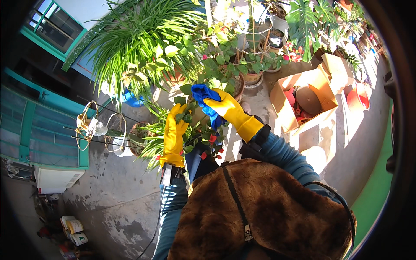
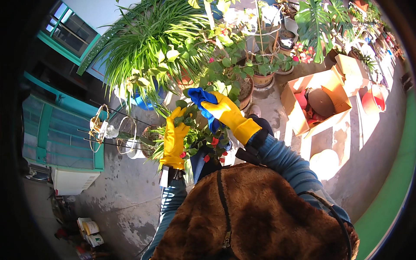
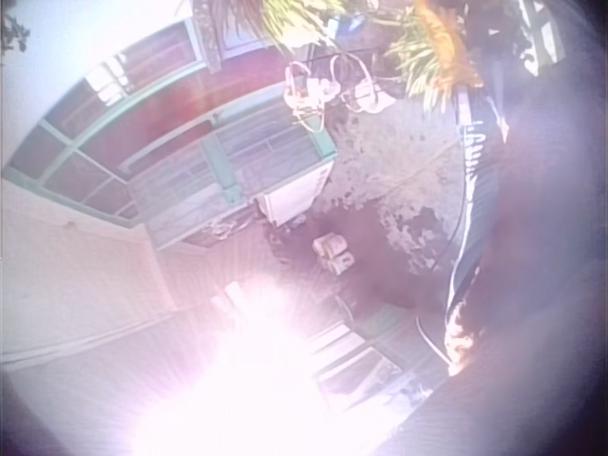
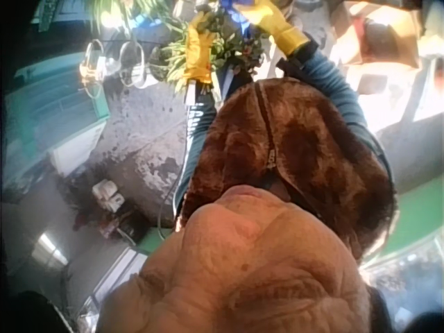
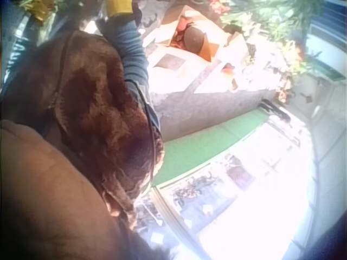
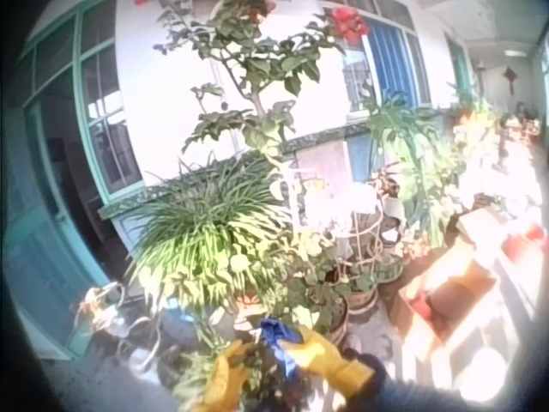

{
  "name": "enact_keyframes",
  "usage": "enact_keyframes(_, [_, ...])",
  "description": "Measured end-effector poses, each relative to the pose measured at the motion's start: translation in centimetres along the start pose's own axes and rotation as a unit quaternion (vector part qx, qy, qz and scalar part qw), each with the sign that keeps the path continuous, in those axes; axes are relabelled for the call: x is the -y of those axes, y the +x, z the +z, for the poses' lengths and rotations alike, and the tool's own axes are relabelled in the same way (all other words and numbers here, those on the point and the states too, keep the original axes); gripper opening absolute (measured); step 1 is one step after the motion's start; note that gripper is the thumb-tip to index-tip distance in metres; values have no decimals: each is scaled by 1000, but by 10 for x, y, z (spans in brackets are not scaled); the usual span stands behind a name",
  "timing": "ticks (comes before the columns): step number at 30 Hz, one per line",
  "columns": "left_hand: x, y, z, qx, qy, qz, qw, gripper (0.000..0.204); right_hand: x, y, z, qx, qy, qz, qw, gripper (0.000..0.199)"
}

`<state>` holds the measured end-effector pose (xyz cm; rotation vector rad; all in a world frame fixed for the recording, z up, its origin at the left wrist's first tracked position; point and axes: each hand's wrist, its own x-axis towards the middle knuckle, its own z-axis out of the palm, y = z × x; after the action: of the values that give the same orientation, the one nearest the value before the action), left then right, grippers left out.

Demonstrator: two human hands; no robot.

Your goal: The person wipes the leaves of a potted plant with a blue cloth while wearing yellow gloves. They move around the plant to reach different leaves and continue wiping throughout the clip.

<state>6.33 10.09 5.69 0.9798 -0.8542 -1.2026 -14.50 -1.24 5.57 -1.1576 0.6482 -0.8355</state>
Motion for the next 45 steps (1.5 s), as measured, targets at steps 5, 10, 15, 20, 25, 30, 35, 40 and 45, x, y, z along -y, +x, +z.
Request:
enact_keyframes(5, [2,4,-7,-9,-3,9,1000,70,-22,-8,-3,-43,-67,-68,994,40])
enact_keyframes(10, [2,11,-12,-36,95,80,992,66,-30,-14,-11,-20,-92,-25,995,32])
enact_keyframes(15, [3,23,-29,-35,-48,48,997,62,-27,-21,-11,-41,-55,39,997,36])
enact_keyframes(20, [10,51,-48,-90,1,61,994,69,-23,-29,-14,-94,-105,18,990,40])
enact_keyframes(25, [-1,82,-71,-79,-212,-3,974,68,-21,-26,-23,-101,-122,25,987,43])
enact_keyframes(30, [8,98,-87,-62,-312,20,948,76,-22,-29,-28,-85,2,66,994,48])
enact_keyframes(35, [29,122,-113,80,-399,20,913,72,-27,-29,-32,-103,-2,89,991,44])
enact_keyframes(40, [32,149,-102,41,-377,-20,925,71,-28,-29,-34,-113,-13,100,989,43])
enact_keyframes(45, [30,168,-86,241,-387,53,889,71,-24,-30,-34,-105,-12,83,991,42])
